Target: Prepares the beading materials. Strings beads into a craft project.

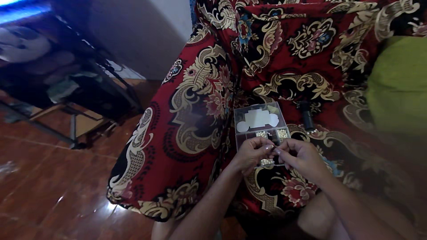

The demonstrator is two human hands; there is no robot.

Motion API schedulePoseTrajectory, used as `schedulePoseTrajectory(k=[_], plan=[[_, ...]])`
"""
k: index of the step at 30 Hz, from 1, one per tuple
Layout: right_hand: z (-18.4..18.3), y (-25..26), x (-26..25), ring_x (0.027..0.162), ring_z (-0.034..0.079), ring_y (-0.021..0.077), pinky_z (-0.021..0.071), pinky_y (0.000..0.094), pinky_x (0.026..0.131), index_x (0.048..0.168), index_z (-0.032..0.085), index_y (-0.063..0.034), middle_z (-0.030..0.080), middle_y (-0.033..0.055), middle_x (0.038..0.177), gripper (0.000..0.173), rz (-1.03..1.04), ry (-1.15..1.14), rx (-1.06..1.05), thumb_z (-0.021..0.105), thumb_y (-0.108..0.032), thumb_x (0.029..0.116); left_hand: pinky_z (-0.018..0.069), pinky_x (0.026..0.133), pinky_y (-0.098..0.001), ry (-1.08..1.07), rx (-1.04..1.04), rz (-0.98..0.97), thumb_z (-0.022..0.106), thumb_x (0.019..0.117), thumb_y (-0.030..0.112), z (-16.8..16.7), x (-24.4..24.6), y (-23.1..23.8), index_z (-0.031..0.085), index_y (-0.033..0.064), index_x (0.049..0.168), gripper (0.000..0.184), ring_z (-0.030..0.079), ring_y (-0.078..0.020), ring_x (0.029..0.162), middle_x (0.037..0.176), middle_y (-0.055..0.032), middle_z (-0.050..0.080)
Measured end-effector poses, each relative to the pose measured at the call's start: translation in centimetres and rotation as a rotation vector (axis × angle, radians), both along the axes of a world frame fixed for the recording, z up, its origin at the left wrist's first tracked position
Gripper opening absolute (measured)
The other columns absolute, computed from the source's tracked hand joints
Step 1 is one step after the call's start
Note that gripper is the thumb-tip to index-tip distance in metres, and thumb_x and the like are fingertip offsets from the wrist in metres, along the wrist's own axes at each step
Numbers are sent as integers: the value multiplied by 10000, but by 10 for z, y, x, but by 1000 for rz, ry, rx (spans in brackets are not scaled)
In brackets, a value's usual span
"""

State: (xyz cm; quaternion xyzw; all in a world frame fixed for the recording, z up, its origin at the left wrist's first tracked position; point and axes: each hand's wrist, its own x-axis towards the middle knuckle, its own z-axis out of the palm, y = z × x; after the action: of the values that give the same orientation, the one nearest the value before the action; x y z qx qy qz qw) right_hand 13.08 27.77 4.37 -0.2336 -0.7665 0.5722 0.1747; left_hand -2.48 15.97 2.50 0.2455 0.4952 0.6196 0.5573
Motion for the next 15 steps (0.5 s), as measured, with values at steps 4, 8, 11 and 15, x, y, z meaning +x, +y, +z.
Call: schedulePoseTrajectory(k=[4, 8, 11, 15], plan=[[1, 0, 0, 538, 614, -6, 530, 154, 513, 908, 709, -79, 693, -63, 707, 98, 2, -9, -20, 659, -153, 949, 601, 833, -309, 9, 13, 8, 556, 992, -23, -1, 0, 0, 652, 35, 1035, 120, 712, -111, 831, 913, -1, 717], [3, 0, 0, 537, 617, -6, 530, 149, 516, 922, 716, -69, 705, -53, 714, 87, 5, -17, -32, 674, -136, 959, 605, 822, -302, 74, 49, 23, 580, 971, -32, -1, -1, 0, 665, 28, 1018, 114, 715, -106, 825, 918, -6, 728], [4, 1, 1, 540, 616, -5, 526, 149, 517, 932, 718, -69, 709, -53, 722, 77, 10, -28, -50, 675, -125, 963, 605, 825, -299, 100, 65, 24, 585, 972, -33, -1, -3, -1, 667, 24, 1015, 109, 716, -108, 830, 932, -11, 729], [3, 1, 1, 536, 612, -4, 523, 147, 513, 928, 721, -67, 704, -51, 715, 67, 11, -25, -56, 686, -119, 950, 606, 827, -303, 101, 68, 22, 592, 968, -34, -2, -3, -1, 670, 20, 1014, 105, 716, -110, 830, 931, -13, 728]])
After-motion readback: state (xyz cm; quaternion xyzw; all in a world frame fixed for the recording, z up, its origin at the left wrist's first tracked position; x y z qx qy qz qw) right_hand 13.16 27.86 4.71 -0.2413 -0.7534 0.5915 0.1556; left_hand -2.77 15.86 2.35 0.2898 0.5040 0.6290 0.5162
